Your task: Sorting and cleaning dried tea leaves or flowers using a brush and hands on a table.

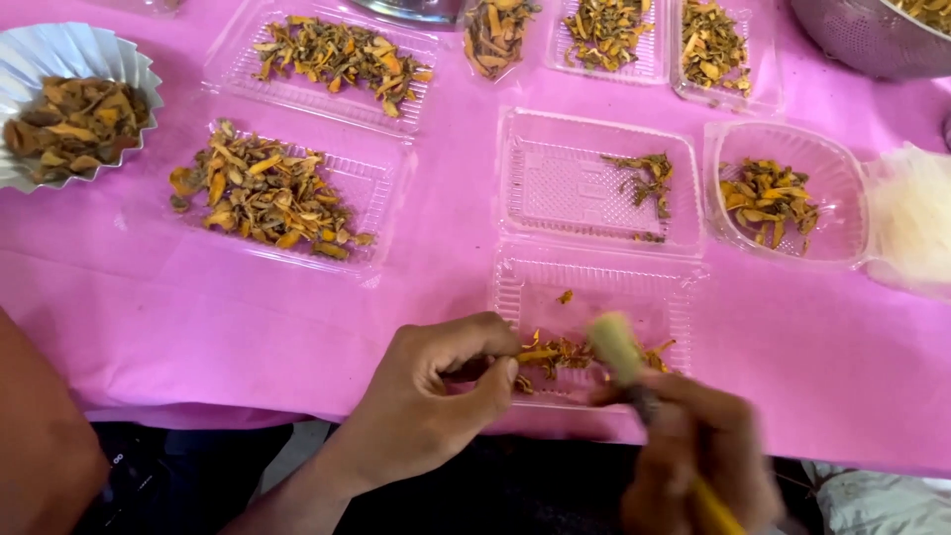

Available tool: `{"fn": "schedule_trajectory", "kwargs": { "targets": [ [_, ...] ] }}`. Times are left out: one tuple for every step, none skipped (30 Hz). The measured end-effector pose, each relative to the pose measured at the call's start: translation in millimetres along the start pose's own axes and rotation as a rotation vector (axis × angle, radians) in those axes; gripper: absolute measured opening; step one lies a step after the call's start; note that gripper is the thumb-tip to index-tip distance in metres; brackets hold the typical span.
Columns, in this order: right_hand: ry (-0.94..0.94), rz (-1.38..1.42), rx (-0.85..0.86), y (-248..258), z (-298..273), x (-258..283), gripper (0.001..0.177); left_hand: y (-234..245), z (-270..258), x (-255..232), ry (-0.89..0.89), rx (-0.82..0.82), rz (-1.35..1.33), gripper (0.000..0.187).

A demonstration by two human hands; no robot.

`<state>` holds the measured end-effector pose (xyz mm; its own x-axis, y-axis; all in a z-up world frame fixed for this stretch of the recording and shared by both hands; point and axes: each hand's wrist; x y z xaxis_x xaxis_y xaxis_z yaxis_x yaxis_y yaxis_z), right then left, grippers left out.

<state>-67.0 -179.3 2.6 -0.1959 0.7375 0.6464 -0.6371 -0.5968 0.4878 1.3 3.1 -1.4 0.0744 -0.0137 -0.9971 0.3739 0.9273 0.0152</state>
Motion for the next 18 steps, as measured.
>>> {"fn": "schedule_trajectory", "kwargs": {
  "targets": [
    [0.004,0.004,0.005,17.9,1.4,-17.6,0.022,-0.1,-0.3,0.7,0.000,-0.008,0.000,0.017],
    [-0.750,0.475,0.110,37.3,2.3,-35.3,0.038,-1.3,-0.9,1.7,0.005,-0.030,0.037,0.015],
    [-1.503,0.948,0.215,57.2,3.9,-53.5,0.059,-3.3,-1.1,2.5,0.010,-0.052,0.075,0.013],
    [-1.504,0.949,0.207,47.3,-7.7,-34.7,0.059,-3.2,-1.0,3.0,0.009,-0.045,0.075,0.013],
    [-0.914,0.841,0.321,37.5,-18.5,-16.1,0.046,-3.5,-0.5,3.2,0.008,-0.031,0.047,0.014],
    [-0.333,0.717,0.412,26.6,-29.8,2.9,0.042,-3.0,0.1,3.1,0.007,-0.015,0.022,0.016],
    [-0.336,0.717,0.402,13.7,-21.7,4.0,0.042,-1.9,0.9,1.6,0.007,-0.005,0.026,0.016],
    [-0.234,0.397,0.161,1.1,-13.3,4.9,0.026,-1.0,-0.1,0.4,-0.011,-0.008,0.022,0.016],
    [-0.142,0.077,-0.076,-12.2,-5.5,6.2,0.023,0.8,-1.6,-0.3,-0.028,-0.011,0.019,0.016],
    [-0.139,0.078,-0.065,-10.9,-5.5,1.5,0.023,0.7,-2.2,-0.2,-0.024,-0.021,0.015,0.016],
    [0.146,-0.032,-0.121,-9.5,-5.4,-3.3,0.009,0.5,-2.8,-0.2,-0.033,-0.019,0.031,0.016],
    [0.429,-0.146,-0.182,-7.8,-4.9,-8.0,0.013,0.3,-1.5,-0.8,-0.045,-0.008,0.049,0.016],
    [0.431,-0.147,-0.180,-3.2,-19.3,-4.7,0.013,-0.1,-2.2,-0.5,-0.044,-0.008,0.047,0.016],
    [0.094,0.261,0.034,1.2,-34.3,-0.8,0.014,-0.2,-1.6,-0.5,-0.020,0.011,0.011,0.014],
    [-0.260,0.663,0.243,5.5,-49.0,3.0,0.038,-0.6,-0.7,-0.6,0.005,0.031,-0.024,0.015],
    [-0.262,0.661,0.234,-4.0,-40.9,-5.1,0.038,-1.2,0.2,-0.1,0.004,0.041,-0.023,0.015],
    [-0.115,0.599,0.123,-13.9,-33.1,-12.9,0.033,-0.9,0.6,0.8,-0.005,0.017,-0.030,0.014],
    [0.030,0.539,0.025,-23.7,-25.0,-21.3,0.035,-0.8,-1.2,2.1,-0.010,-0.023,-0.040,0.016]
  ]
}}
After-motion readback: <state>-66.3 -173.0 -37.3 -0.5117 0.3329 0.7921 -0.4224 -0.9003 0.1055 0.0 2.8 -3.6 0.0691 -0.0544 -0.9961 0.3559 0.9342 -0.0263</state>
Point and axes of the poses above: each hand's wrist, its own z-axis towards the middle knuckle, its own y-axis out of the back of the hand, x = y × z, and after that the axes turned 3 degrees about -x, right-handed
